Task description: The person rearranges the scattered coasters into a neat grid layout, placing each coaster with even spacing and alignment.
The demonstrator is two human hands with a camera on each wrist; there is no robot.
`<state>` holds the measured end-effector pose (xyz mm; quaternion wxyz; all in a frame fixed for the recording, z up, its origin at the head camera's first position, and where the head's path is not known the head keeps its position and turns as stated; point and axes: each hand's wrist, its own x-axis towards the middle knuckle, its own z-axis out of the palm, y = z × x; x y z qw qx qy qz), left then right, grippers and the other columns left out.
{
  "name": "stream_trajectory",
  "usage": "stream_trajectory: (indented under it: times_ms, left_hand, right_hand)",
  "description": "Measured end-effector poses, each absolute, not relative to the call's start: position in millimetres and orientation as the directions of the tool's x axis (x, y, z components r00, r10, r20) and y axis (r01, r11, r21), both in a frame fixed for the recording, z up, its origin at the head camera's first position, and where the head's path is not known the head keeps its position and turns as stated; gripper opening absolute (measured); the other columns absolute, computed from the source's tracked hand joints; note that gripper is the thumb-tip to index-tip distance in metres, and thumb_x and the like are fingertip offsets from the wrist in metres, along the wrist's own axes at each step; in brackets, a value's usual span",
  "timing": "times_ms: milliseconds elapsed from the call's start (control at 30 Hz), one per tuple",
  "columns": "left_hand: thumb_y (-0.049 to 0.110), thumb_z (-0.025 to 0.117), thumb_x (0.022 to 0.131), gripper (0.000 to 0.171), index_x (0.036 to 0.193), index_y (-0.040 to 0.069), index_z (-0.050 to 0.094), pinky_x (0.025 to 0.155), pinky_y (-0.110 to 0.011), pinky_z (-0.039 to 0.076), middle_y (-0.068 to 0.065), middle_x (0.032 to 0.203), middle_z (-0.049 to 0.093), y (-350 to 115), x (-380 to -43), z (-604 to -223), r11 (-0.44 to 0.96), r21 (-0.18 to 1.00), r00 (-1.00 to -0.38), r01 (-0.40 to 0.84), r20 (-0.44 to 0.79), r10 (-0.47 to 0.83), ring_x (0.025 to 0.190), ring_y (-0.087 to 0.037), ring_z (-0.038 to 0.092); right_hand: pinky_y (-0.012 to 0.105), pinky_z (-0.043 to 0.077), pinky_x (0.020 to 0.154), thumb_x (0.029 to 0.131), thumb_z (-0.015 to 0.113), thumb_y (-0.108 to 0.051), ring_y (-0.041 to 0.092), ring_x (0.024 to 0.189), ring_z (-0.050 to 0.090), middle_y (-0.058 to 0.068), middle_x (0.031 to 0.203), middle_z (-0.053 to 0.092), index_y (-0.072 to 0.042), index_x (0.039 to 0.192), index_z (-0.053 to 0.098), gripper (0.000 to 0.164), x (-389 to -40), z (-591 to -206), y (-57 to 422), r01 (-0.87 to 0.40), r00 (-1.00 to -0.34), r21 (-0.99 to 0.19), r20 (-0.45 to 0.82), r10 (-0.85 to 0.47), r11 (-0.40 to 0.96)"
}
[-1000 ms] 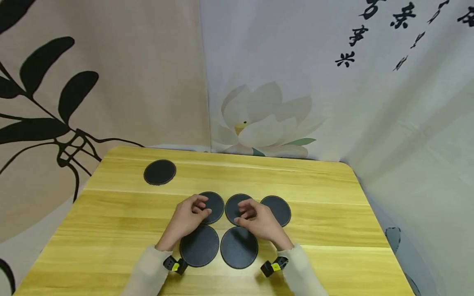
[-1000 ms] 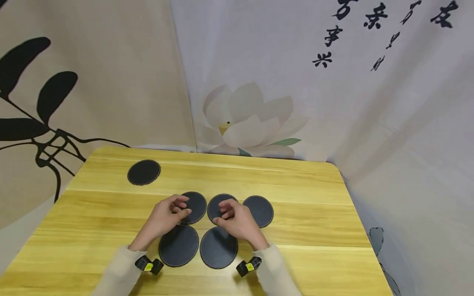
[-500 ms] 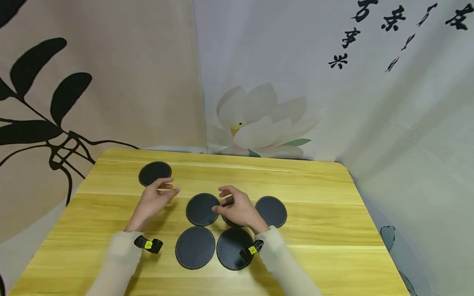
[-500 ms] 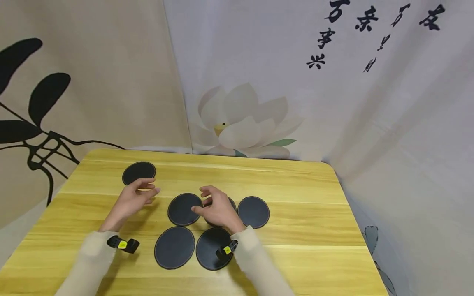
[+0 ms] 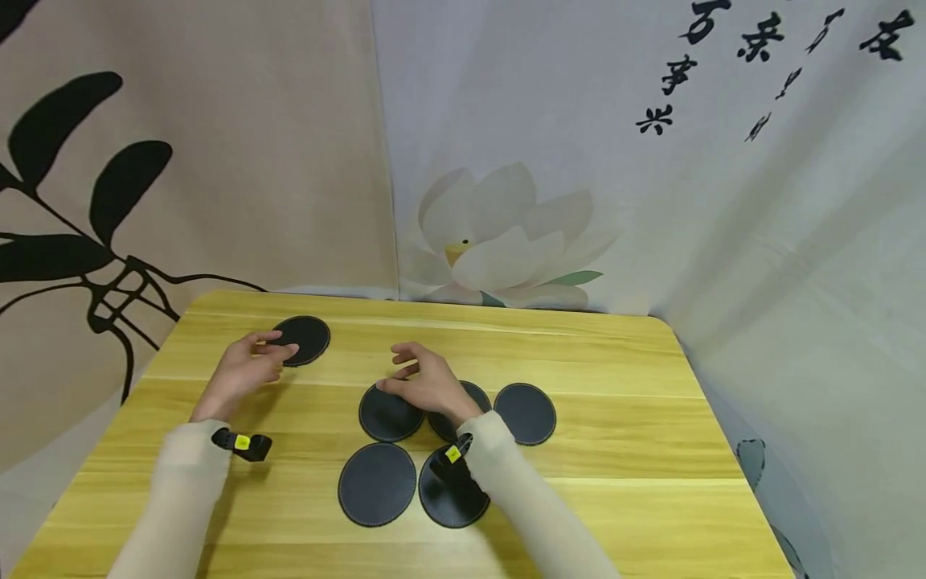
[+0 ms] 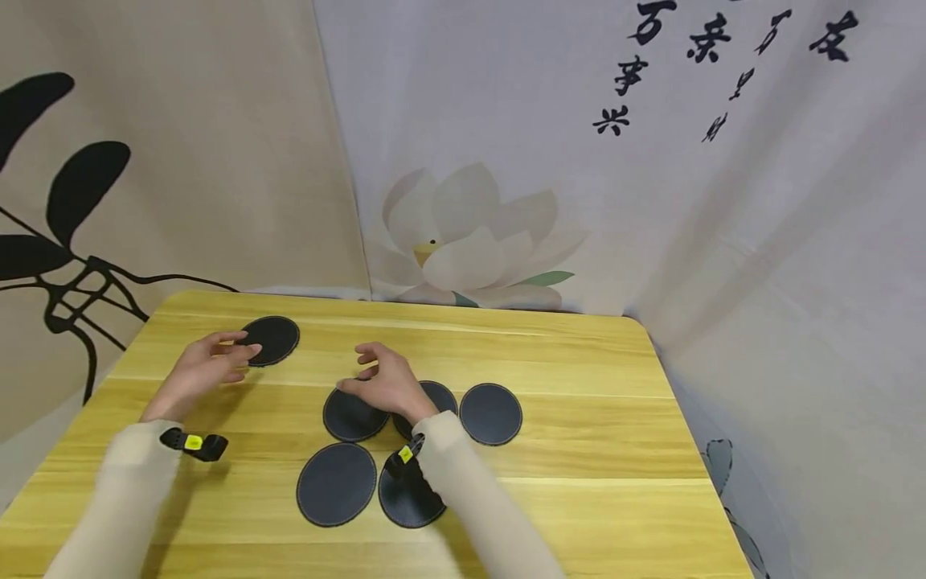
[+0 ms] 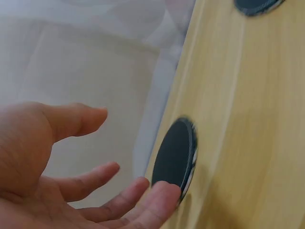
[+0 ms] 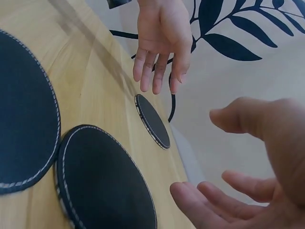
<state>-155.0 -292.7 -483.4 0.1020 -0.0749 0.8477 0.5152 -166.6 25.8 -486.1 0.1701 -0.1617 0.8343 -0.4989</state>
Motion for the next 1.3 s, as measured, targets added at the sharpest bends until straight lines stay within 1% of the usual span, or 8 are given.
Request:
stream_trajectory:
  times_ms: [133,333,467,633,733,900,1167,1300]
  left_hand:
    - [0.055,0.057,0.101,0.089,0.161,-0.003,0.023,0.094,-0.040,0.060,-0.031,0.145,0.047,-311.7,-162.7,-482.6,0.475,0.841,-0.957,-0.257,-0.290,-0.005,0.112,-0.029,0.064]
    - [0.056,0.054,0.102,0.089,0.162,-0.002,0.022,0.100,-0.045,0.058,-0.036,0.154,0.036,-331.4,-173.2,-482.7,0.477,0.827,-0.937,-0.296,-0.349,0.024,0.134,-0.050,0.050]
    - [0.055,0.051,0.104,0.086,0.162,-0.001,0.021,0.104,-0.048,0.055,-0.033,0.160,0.032,-341.1,-182.3,-484.1,0.471,0.821,-0.924,-0.322,-0.381,0.034,0.140,-0.050,0.045]
    - [0.045,0.047,0.108,0.076,0.161,-0.003,0.022,0.101,-0.043,0.058,-0.032,0.160,0.033,-352.9,-194.8,-487.3,0.466,0.823,-0.921,-0.324,-0.386,0.042,0.131,-0.040,0.057]
    - [0.040,0.045,0.109,0.072,0.161,-0.005,0.021,0.099,-0.040,0.059,-0.032,0.161,0.031,-360.7,-201.6,-488.3,0.462,0.828,-0.923,-0.317,-0.382,0.052,0.119,-0.025,0.065]
    - [0.035,0.045,0.110,0.069,0.160,-0.006,0.022,0.098,-0.035,0.059,-0.032,0.161,0.030,-367.7,-212.1,-492.7,0.444,0.839,-0.922,-0.316,-0.381,0.064,0.103,-0.003,0.065]
    - [0.033,0.044,0.110,0.068,0.159,-0.008,0.022,0.099,-0.036,0.059,-0.032,0.160,0.033,-369.3,-225.9,-493.8,0.469,0.827,-0.916,-0.310,-0.392,0.086,0.108,-0.009,0.065]
    - [0.032,0.050,0.108,0.069,0.157,-0.010,0.026,0.096,-0.037,0.060,-0.025,0.149,0.051,-368.7,-234.3,-498.6,0.461,0.826,-0.913,-0.324,-0.400,0.077,0.103,-0.008,0.067]
  right_hand:
    - [0.031,0.059,0.089,0.090,0.079,-0.035,0.023,0.116,0.066,0.013,0.141,0.060,-0.018,0.146,0.054,0.063,-175.1,-486.4,11.1,-0.076,-0.880,-0.902,-0.140,-0.454,0.425]
    - [0.027,0.059,0.085,0.088,0.083,-0.030,0.016,0.111,0.068,0.012,0.141,0.061,-0.018,0.146,0.055,0.065,-185.7,-487.7,-7.3,-0.059,-0.859,-0.903,-0.171,-0.482,0.425]
    - [0.028,0.059,0.085,0.087,0.084,-0.027,0.016,0.109,0.068,0.013,0.141,0.061,-0.014,0.147,0.054,0.069,-194.9,-489.6,-17.1,-0.042,-0.851,-0.907,-0.187,-0.491,0.418]
    - [0.029,0.059,0.085,0.086,0.085,-0.028,0.017,0.109,0.066,0.013,0.140,0.061,-0.012,0.148,0.054,0.071,-208.4,-498.1,-27.0,-0.016,-0.854,-0.908,-0.205,-0.478,0.418]
    - [0.029,0.059,0.084,0.085,0.085,-0.028,0.018,0.108,0.065,0.013,0.140,0.061,-0.012,0.148,0.053,0.072,-215.2,-502.8,-31.9,0.002,-0.854,-0.910,-0.217,-0.474,0.414]
    - [0.035,0.061,0.084,0.085,0.085,-0.025,0.018,0.103,0.066,0.014,0.139,0.060,-0.011,0.148,0.053,0.071,-222.1,-505.9,-38.7,0.046,-0.852,-0.913,-0.248,-0.462,0.406]
    - [0.032,0.062,0.081,0.087,0.083,-0.021,0.018,0.098,0.069,0.013,0.135,0.061,-0.009,0.147,0.054,0.067,-230.2,-513.2,-58.6,0.046,-0.850,-0.903,-0.260,-0.457,0.427]
    - [0.030,0.062,0.078,0.088,0.082,-0.020,0.016,0.090,0.070,0.011,0.131,0.064,-0.008,0.145,0.056,0.063,-234.6,-517.3,-72.8,0.063,-0.866,-0.894,-0.270,-0.421,0.444]
